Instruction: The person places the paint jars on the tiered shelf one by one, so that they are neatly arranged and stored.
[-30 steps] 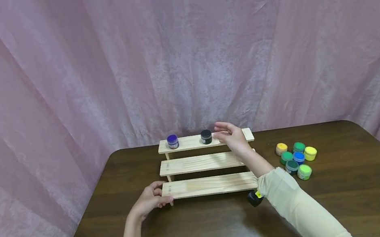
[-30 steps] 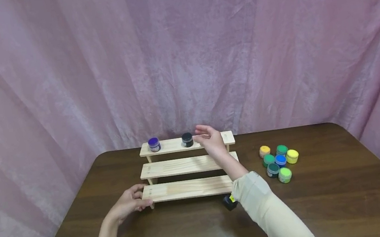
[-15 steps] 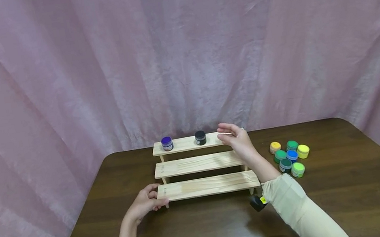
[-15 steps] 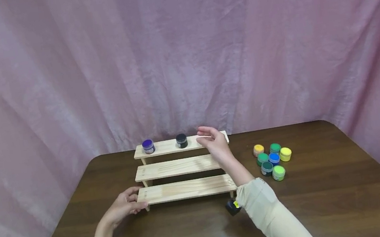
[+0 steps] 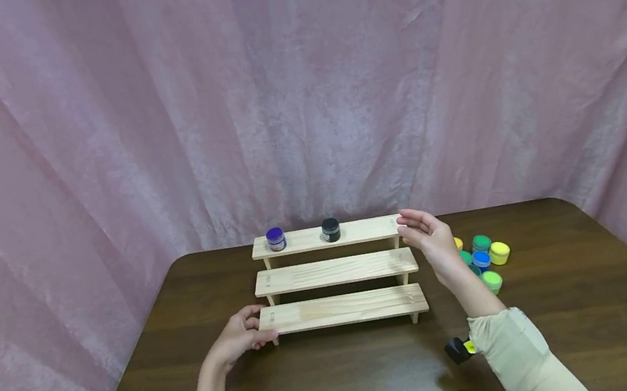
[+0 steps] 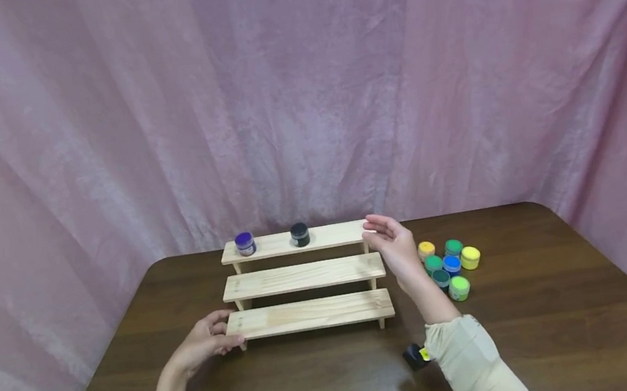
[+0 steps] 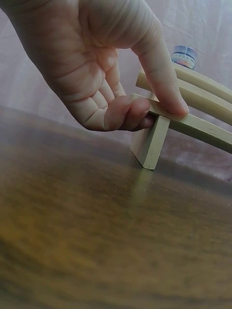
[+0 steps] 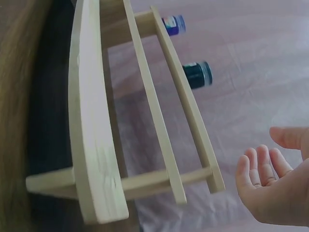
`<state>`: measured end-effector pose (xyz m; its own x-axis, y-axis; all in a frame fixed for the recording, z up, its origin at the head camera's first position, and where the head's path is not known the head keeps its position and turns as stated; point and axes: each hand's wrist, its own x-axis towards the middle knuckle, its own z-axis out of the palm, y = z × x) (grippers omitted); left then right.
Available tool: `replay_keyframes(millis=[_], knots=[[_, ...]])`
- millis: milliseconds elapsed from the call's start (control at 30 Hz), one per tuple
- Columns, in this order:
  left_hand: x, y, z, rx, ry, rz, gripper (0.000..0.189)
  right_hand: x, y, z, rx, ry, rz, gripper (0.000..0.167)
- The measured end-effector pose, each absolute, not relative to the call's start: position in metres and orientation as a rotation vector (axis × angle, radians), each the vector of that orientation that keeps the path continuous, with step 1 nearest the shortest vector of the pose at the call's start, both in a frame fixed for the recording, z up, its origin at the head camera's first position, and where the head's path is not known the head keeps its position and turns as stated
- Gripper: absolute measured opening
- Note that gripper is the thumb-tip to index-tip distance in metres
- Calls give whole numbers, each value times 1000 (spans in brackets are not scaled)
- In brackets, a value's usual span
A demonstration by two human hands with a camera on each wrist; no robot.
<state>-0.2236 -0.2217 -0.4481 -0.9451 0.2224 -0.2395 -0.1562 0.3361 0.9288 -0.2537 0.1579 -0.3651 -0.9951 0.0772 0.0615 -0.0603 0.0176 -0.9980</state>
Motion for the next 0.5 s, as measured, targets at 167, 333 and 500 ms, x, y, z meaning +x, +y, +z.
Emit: replay_keyframes(millis=[167,333,500], knots=[[-225,-224,-450,49,2282,1647,74,-249,169,-370,-64,-2149,2143,47],[-224,-224,-450,63,2273,1654,76,-240,184,-377,-122,-2129,2148,45],[-226,-223,-448,80,2265,1659,77,-232,208,-384,-172,-2121,2146,39]])
